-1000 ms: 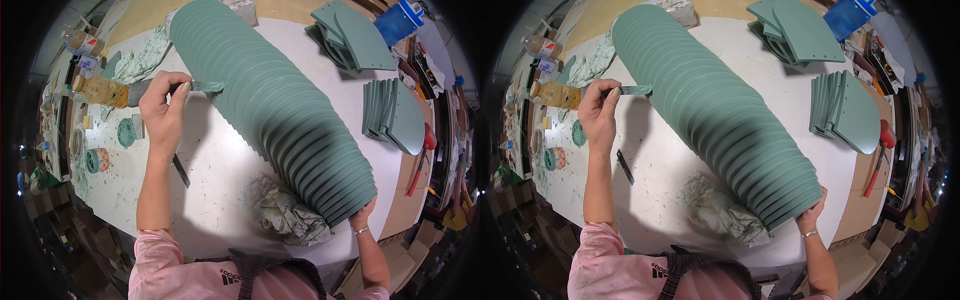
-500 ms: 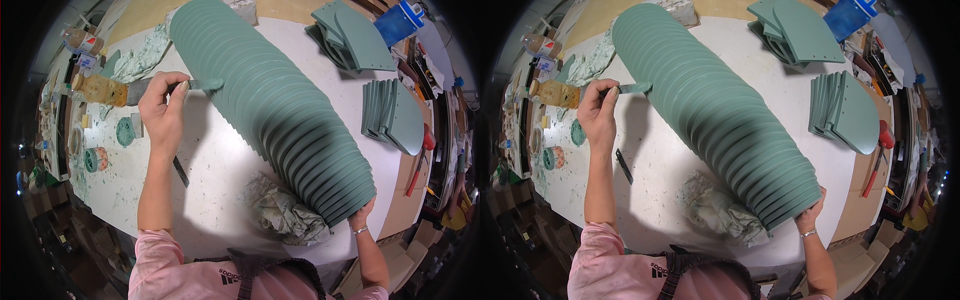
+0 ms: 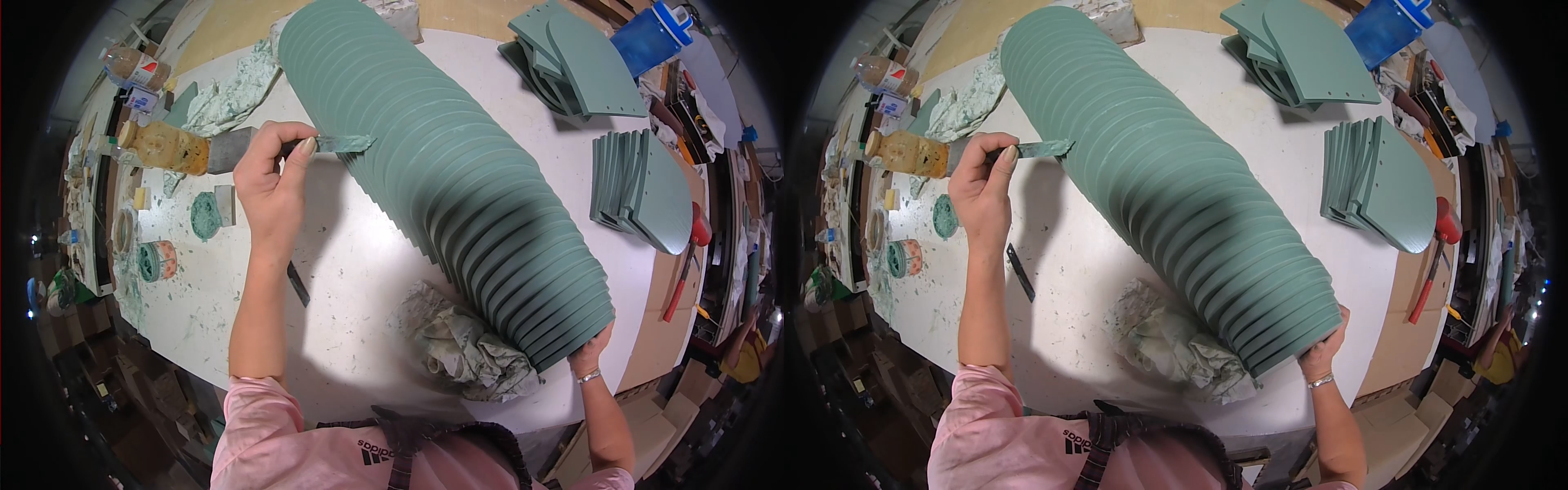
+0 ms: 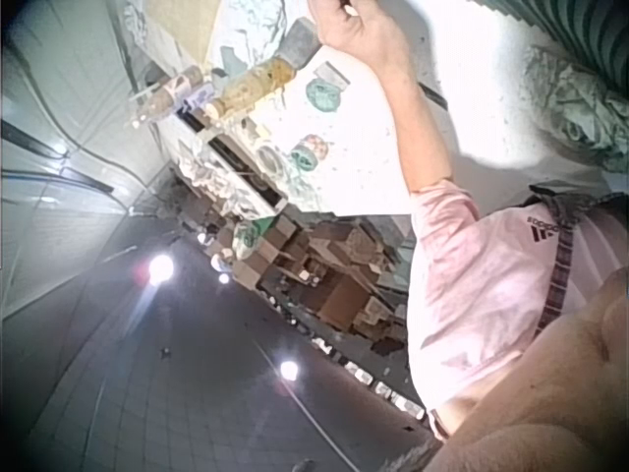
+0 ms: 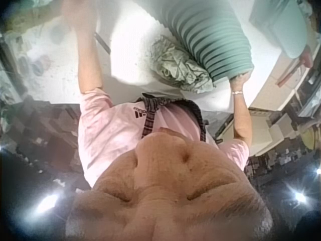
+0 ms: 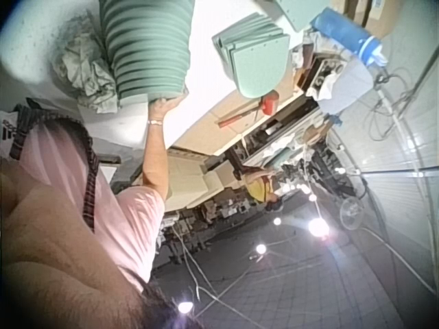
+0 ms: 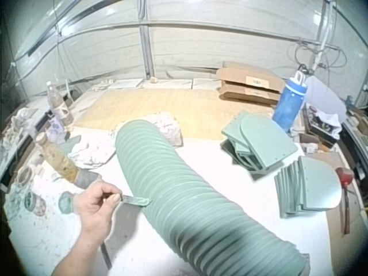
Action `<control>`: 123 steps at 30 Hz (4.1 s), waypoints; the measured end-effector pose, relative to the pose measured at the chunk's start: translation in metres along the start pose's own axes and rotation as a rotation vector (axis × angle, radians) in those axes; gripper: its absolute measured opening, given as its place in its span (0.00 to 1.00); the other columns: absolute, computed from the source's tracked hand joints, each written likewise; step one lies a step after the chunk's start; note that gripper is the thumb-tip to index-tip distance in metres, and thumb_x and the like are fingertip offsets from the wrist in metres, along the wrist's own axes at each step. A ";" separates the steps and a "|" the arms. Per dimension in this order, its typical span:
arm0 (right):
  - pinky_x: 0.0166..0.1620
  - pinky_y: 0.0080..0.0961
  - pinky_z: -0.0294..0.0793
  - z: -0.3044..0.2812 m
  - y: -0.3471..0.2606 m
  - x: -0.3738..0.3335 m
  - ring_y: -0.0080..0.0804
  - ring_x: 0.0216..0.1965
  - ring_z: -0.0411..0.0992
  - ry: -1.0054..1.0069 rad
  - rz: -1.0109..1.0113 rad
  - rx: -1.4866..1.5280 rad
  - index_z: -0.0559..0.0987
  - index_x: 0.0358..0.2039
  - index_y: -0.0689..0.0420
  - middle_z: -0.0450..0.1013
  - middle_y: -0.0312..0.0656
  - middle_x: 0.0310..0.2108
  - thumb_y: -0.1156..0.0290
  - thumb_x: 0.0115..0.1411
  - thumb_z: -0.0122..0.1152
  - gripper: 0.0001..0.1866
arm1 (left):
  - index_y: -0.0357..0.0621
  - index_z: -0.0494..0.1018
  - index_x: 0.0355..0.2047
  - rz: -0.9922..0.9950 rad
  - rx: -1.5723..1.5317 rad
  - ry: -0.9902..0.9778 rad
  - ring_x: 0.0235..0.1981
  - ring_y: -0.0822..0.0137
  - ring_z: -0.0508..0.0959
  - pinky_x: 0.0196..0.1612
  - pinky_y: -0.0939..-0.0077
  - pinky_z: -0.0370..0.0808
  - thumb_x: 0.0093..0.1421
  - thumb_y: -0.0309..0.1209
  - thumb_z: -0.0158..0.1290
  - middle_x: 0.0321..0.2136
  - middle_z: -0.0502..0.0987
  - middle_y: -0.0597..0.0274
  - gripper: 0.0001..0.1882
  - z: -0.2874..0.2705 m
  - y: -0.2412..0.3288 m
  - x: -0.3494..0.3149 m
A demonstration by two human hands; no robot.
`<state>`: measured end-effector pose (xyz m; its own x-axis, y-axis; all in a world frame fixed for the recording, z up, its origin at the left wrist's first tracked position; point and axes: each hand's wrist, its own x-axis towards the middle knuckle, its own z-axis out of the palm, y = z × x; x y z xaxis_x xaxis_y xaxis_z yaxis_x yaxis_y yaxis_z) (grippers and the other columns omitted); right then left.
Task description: The person peels thin excess material strips from the edges of a stack of green foam components and wipes the surfaces with a cloth.
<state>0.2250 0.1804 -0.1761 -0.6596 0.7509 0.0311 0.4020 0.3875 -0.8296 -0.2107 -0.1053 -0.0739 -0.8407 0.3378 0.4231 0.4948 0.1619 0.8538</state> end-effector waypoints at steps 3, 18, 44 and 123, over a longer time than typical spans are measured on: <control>0.51 0.31 0.69 0.001 -0.002 0.000 0.33 0.46 0.69 0.009 0.020 0.014 0.63 0.50 0.67 0.68 0.46 0.42 0.17 0.47 0.44 0.58 | 0.35 0.75 0.33 0.012 0.018 0.049 0.27 0.77 0.67 0.31 0.83 0.63 0.60 0.21 0.55 0.27 0.72 0.68 0.02 0.000 -0.001 -0.001; 0.51 0.31 0.69 0.000 -0.003 0.001 0.32 0.46 0.68 0.011 0.022 0.024 0.64 0.49 0.67 0.67 0.45 0.42 0.16 0.46 0.44 0.58 | 0.33 0.74 0.33 0.317 0.304 -0.039 0.27 0.73 0.68 0.30 0.82 0.65 0.57 0.13 0.54 0.27 0.72 0.62 0.05 0.000 0.025 -0.001; 0.52 0.32 0.69 0.000 -0.007 0.001 0.34 0.48 0.68 -0.003 0.044 0.040 0.63 0.51 0.68 0.67 0.47 0.44 0.16 0.46 0.45 0.59 | 0.34 0.75 0.33 0.162 0.156 0.056 0.26 0.72 0.69 0.31 0.80 0.66 0.59 0.19 0.54 0.25 0.72 0.63 0.01 -0.001 0.015 0.016; 0.52 0.31 0.67 -0.001 -0.002 0.001 0.34 0.47 0.67 -0.006 0.002 0.007 0.64 0.49 0.69 0.66 0.46 0.43 0.18 0.49 0.42 0.57 | 0.35 0.76 0.38 0.135 -0.038 -0.061 0.32 0.80 0.69 0.38 0.86 0.66 0.63 0.21 0.55 0.31 0.73 0.70 0.04 0.043 0.018 0.030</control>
<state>0.2236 0.1810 -0.1740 -0.6625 0.7486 0.0259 0.3990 0.3820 -0.8336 -0.2178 -0.0525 -0.0590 -0.7517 0.4101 0.5165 0.5925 0.0761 0.8020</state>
